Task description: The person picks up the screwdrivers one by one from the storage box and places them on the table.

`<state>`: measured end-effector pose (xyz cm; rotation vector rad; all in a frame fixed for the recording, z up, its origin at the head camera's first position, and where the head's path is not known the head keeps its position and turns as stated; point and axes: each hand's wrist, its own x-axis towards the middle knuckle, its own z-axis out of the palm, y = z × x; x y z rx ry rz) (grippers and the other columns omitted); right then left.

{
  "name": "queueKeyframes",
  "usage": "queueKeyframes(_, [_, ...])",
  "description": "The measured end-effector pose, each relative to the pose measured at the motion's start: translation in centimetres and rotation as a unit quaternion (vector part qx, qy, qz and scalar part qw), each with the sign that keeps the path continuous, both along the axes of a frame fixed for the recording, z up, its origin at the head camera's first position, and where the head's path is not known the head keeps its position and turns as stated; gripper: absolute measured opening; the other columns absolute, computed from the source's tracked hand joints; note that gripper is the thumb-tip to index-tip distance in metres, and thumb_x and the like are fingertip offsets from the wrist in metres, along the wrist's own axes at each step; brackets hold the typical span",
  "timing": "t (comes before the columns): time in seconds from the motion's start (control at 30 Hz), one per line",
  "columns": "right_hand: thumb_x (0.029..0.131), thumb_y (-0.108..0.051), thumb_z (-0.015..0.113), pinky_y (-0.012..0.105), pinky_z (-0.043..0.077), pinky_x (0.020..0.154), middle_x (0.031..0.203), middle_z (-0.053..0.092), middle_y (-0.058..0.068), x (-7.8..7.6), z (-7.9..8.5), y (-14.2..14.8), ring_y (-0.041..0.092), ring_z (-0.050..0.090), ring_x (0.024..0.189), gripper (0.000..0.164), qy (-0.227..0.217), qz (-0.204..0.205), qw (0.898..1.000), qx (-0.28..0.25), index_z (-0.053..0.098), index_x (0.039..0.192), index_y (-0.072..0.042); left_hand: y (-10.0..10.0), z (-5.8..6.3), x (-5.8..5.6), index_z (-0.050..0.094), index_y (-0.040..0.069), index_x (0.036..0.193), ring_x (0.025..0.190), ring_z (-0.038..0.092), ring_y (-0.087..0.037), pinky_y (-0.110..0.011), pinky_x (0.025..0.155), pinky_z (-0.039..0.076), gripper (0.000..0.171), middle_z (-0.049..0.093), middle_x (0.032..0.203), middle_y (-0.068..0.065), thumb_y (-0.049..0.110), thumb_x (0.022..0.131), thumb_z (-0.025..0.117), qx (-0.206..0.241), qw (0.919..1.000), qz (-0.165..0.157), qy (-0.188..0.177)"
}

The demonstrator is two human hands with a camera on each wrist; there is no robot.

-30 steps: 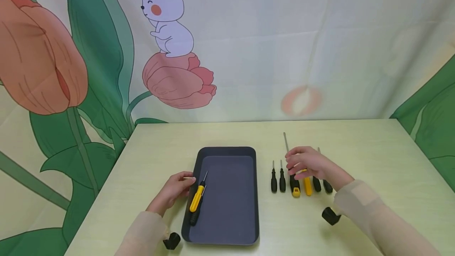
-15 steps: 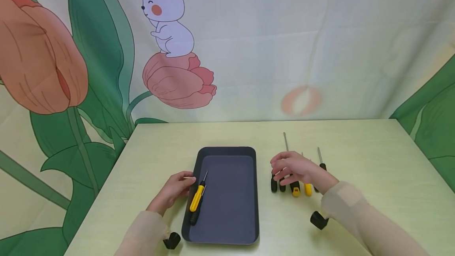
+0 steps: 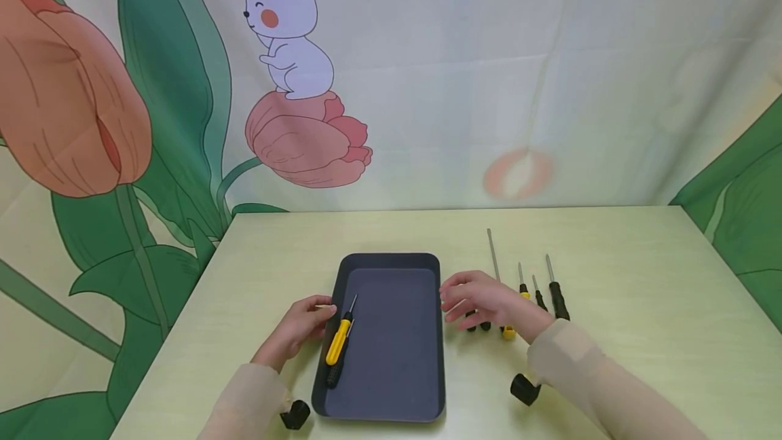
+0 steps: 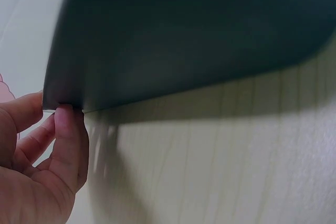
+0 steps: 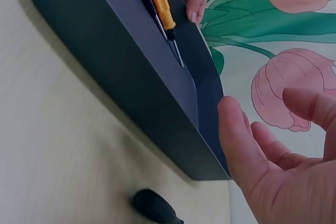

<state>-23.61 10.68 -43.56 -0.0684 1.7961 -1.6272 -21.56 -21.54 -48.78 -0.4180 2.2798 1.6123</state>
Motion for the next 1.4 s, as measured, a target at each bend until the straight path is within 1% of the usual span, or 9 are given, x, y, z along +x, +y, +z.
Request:
queueKeyframes(0.13, [0.082,-0.016,0.056,0.034,0.051,0.063,0.088,0.060,0.010,0.5,-0.3,-1.1,0.018,0.063,0.072,0.035,-0.003,0.013,1.000,-0.012,0.047,0.110,0.002,-0.1,0.0,0.0,0.049,0.001,0.120,0.072,0.051,-0.014,-0.024,0.065,0.046,0.037,0.055,0.101,-0.014,0.017,0.087,0.054,0.000,1.0000,-0.001,-0.002])
queueKeyframes(0.27, [0.080,-0.015,0.056,0.036,0.052,0.064,0.089,0.061,0.012,0.9,-0.6,-2.2,0.019,0.063,0.071,0.035,0.000,0.012,1.000,-0.015,0.048,0.109,0.003,-0.1,-0.1,0.0,0.049,0.001,0.120,0.074,0.052,-0.015,-0.024,0.065,0.046,0.037,0.055,0.101,-0.014,0.018,0.087,0.054,-0.003,1.0000,-0.002,-0.003])
queueKeyframes(0.47, [0.080,-0.016,0.057,0.036,0.052,0.064,0.091,0.061,0.014,1.1,-1.6,-3.3,0.019,0.062,0.072,0.038,0.004,0.010,1.000,-0.017,0.047,0.111,0.005,-0.1,0.0,-0.1,0.048,0.001,0.120,0.074,0.052,-0.014,-0.024,0.066,0.046,0.037,0.055,0.102,-0.014,0.018,0.088,0.053,-0.004,1.0000,-0.003,-0.003])
queueKeyframes(0.63, [0.080,-0.017,0.059,0.037,0.052,0.065,0.097,0.059,0.019,1.4,-1.9,-4.4,0.020,0.061,0.073,0.039,0.006,-0.001,1.000,-0.018,0.047,0.111,0.004,-0.1,0.1,-0.1,0.049,0.001,0.120,0.074,0.052,-0.014,-0.024,0.066,0.046,0.036,0.055,0.103,-0.015,0.017,0.088,0.053,-0.001,1.0000,-0.002,-0.002])
queueKeyframes(0.8, [0.078,-0.016,0.060,0.037,0.052,0.063,0.102,0.057,0.022,1.8,-2.1,-5.6,0.020,0.060,0.073,0.045,0.005,-0.017,1.000,-0.017,0.044,0.115,0.004,-0.1,0.1,0.0,0.048,0.001,0.120,0.074,0.052,-0.014,-0.024,0.066,0.046,0.037,0.055,0.104,-0.015,0.018,0.088,0.053,-0.002,1.0000,-0.002,-0.003])
queueKeyframes(1.1, [0.079,-0.015,0.061,0.034,0.051,0.058,0.103,0.056,0.021,2.7,-2.7,-7.8,0.018,0.059,0.069,0.048,0.017,-0.032,0.999,-0.022,0.040,0.118,0.003,-0.1,-0.2,-0.1,0.048,0.000,0.120,0.074,0.052,-0.014,-0.023,0.065,0.046,0.037,0.055,0.103,-0.014,0.017,0.088,0.053,0.002,1.0000,-0.001,-0.002])
queueKeyframes(1.4, [0.078,-0.016,0.062,0.032,0.051,0.054,0.099,0.059,0.020,3.4,-3.1,-10.0,0.022,0.061,0.074,0.045,0.020,-0.035,0.999,0.007,0.043,0.115,0.001,-0.1,-0.2,-0.1,0.048,-0.001,0.120,0.073,0.051,-0.013,-0.024,0.064,0.045,0.038,0.055,0.103,-0.014,0.018,0.087,0.054,0.001,1.0000,-0.001,0.000])
